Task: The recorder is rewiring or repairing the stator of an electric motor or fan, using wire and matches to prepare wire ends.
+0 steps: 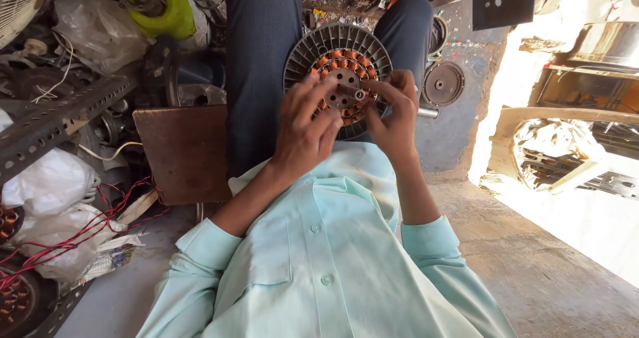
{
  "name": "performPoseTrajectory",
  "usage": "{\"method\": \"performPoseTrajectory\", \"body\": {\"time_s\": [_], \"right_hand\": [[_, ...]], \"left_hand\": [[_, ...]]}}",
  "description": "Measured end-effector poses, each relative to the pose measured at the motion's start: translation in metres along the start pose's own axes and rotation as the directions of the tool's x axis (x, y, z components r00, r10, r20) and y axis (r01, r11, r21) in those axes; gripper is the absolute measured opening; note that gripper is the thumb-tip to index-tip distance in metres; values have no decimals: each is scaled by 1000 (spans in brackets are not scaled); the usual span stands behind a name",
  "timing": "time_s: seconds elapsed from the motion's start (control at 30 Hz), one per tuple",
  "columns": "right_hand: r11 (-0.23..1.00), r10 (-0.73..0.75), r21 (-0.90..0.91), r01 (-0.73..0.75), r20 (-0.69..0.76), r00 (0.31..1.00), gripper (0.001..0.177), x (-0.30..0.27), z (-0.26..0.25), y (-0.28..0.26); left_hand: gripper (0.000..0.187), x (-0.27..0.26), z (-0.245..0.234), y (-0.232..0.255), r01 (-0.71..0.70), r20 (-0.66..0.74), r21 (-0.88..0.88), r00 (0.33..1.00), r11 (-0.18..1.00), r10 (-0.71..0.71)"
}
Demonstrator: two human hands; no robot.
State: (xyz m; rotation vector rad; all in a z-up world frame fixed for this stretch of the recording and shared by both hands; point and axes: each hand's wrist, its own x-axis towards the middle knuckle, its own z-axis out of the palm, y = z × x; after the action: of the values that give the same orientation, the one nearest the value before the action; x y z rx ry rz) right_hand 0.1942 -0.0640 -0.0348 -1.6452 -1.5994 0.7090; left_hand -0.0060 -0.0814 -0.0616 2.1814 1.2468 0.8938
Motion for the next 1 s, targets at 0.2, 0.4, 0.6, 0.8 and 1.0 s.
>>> {"method": "performPoseTrajectory", "body": {"time_s": [0.2, 0.4, 0.6, 0.8, 1.0], "right_hand": [[964, -233, -114, 242, 85, 969, 31, 5, -4, -11], [929, -267, -202, 311, 217, 939, 23, 9, -17, -22], [917, -274, -189, 351, 341, 899, 34, 14, -16, -20], [898, -244, -255, 359, 392, 887, 28, 8, -11, -23], [827, -302, -392, 402, 293, 907, 19, -16, 1, -25]], "left_hand": [[33, 14, 2, -6, 74, -38, 113, 997, 991, -70], [25, 14, 4, -2, 95, 6, 18, 995, 995, -95], [15, 5, 3, 0, 38, 22, 5, 999, 999, -39], [19, -15, -1, -5, -7, -62, 26, 998, 1000, 8], [32, -5, -14, -16, 160, -100, 43, 983, 986, -155]]}}
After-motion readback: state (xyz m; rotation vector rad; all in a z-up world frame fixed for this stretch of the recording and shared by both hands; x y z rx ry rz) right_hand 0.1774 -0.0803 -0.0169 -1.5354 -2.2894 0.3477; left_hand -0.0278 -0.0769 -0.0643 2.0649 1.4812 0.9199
